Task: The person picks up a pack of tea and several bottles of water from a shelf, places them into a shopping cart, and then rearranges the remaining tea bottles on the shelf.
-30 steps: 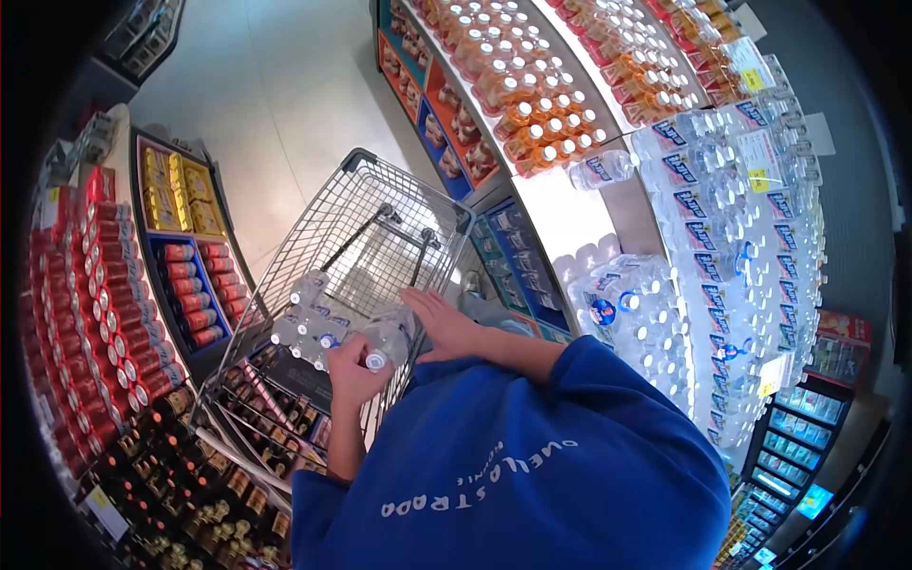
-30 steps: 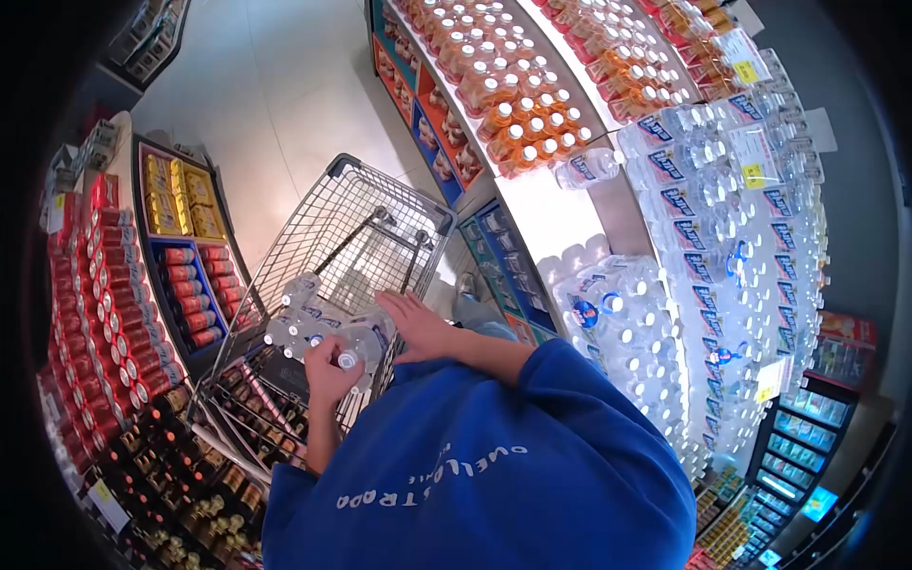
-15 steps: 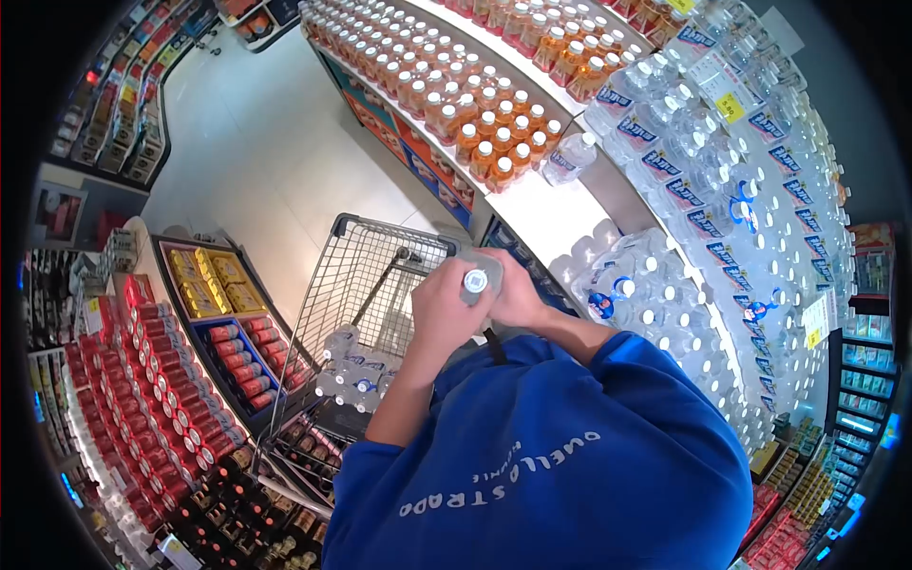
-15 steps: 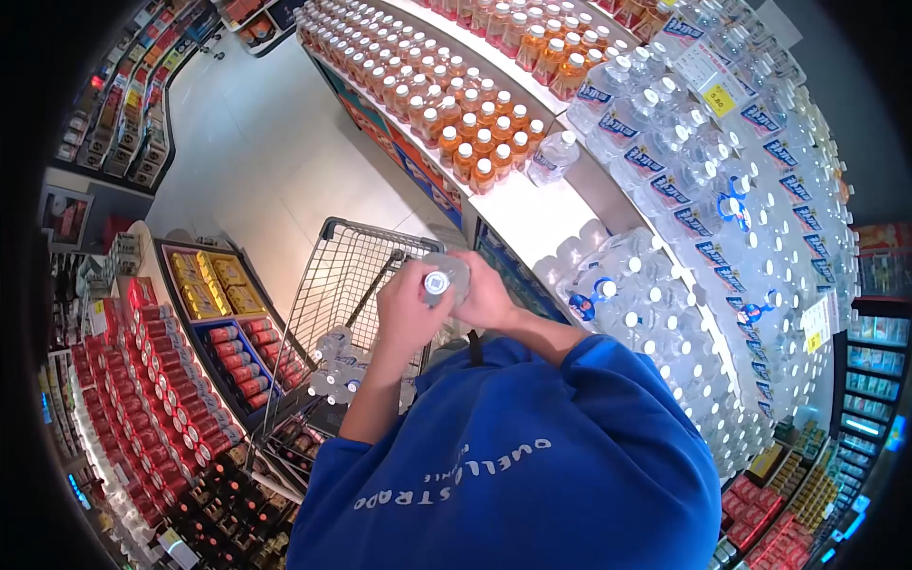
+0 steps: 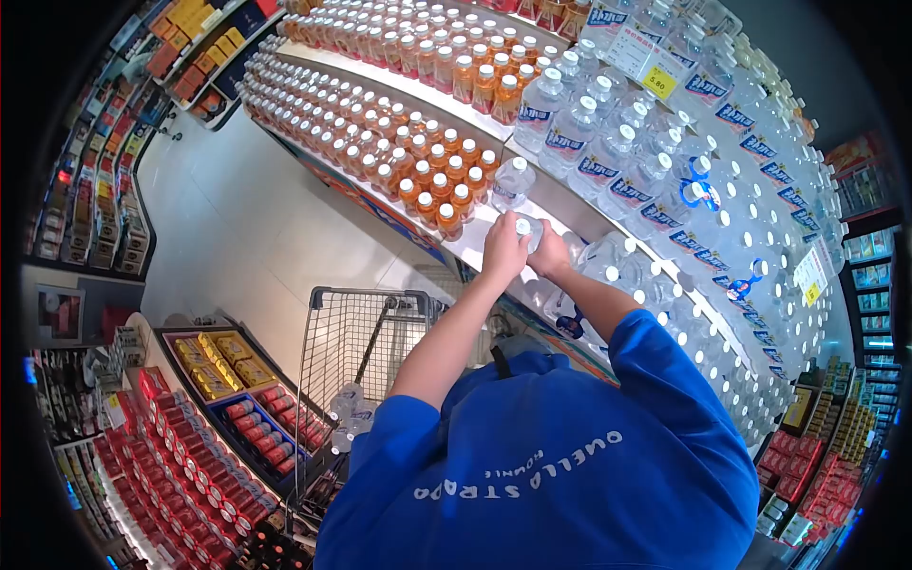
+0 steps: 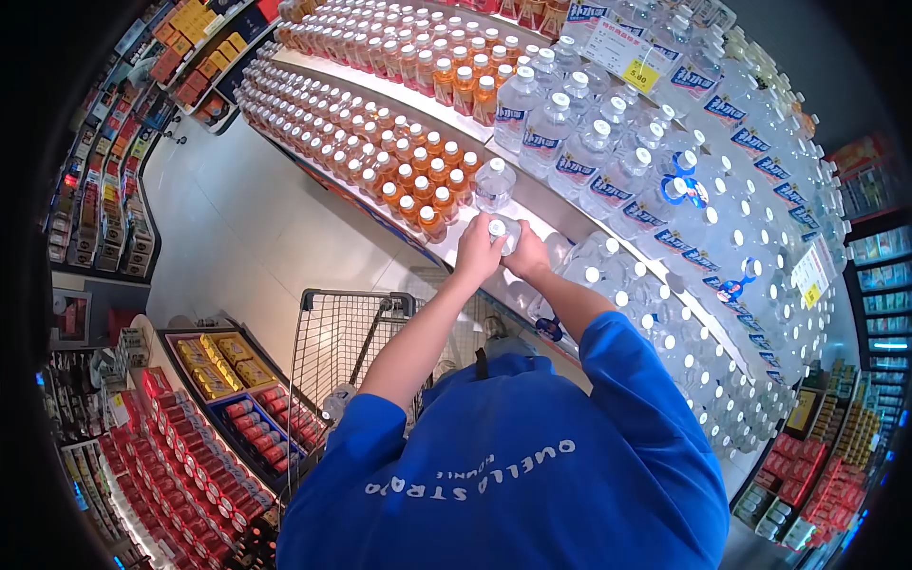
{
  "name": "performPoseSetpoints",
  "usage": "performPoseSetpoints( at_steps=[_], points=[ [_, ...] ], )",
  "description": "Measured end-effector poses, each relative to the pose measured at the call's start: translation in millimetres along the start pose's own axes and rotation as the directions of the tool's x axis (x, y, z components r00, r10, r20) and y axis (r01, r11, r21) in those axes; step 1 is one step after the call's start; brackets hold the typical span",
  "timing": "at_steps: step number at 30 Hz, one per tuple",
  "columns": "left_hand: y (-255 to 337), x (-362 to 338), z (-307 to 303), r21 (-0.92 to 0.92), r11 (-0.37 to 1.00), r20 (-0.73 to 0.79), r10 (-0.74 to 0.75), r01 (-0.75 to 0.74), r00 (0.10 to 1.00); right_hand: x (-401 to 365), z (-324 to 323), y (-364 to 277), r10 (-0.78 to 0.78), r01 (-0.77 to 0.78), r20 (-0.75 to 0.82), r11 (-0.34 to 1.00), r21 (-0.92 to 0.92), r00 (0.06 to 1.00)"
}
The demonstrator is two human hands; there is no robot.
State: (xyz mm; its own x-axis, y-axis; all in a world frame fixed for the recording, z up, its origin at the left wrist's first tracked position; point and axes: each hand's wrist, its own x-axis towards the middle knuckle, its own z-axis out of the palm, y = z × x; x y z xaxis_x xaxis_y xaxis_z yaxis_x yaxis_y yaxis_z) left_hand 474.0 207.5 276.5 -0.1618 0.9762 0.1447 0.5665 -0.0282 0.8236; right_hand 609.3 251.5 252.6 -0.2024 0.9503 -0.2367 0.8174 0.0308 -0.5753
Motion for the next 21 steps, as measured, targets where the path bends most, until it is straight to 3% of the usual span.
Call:
performPoseSetpoints(
  at_steps=[4,6,8,9,10,11,13,19,21],
  points=[
    [-0.5,28.6,28.8,0.033,0.999,0.032,-0.035,0.034,0.999,27.1,3.7,22.5,0.095,-0.089,-0.062,0.991,0.105,0.994],
    [-1.8,32.9,42.4,0.101,0.994,0.025,-0.036,0.033,0.999,48.2,20.3,51.2,0.043,-0.025,-0.095,0.983,0.181,0.995],
    [9.7,32.0,37.0,-0.087,0.993,0.091,-0.067,0.075,0.994,70.9,35.4,75.6,-0.011,0.046,-0.154,0.972,0.228,0.988],
    [12.5,29.6,34.0,-0.179,0.979,0.123,-0.078,0.099,0.989,71.9,30.8,66.5,0.057,-0.021,-0.139,0.969,0.245,0.989],
    [5.2,23.1,36.4,-0.127,0.991,0.115,-0.032,0.046,0.993,68.1,18.9,46.2,0.124,-0.088,-0.123,0.961,0.261,0.985],
    [-1.4,13.7,35.5,-0.158,0.986,0.101,-0.031,0.047,0.994,67.9,13.9,32.8,0.19,-0.154,-0.105,0.948,0.277,0.976],
    [-17.7,-12.9,28.6,-0.216,0.975,0.076,-0.03,0.046,0.997,78.3,18.1,38.7,0.166,-0.125,-0.112,0.944,0.305,0.98],
    [-93.6,-126.3,-16.2,-0.252,0.916,-0.061,-0.337,0.312,0.939,89.7,11.2,24.1,0.161,-0.11,-0.14,0.942,0.318,0.977],
    [-134.0,-178.7,-31.7,-0.2,0.933,-0.157,-0.331,0.298,0.93,91.3,15.1,26.4,0.179,-0.125,-0.145,0.939,0.32,0.973]
  ],
)
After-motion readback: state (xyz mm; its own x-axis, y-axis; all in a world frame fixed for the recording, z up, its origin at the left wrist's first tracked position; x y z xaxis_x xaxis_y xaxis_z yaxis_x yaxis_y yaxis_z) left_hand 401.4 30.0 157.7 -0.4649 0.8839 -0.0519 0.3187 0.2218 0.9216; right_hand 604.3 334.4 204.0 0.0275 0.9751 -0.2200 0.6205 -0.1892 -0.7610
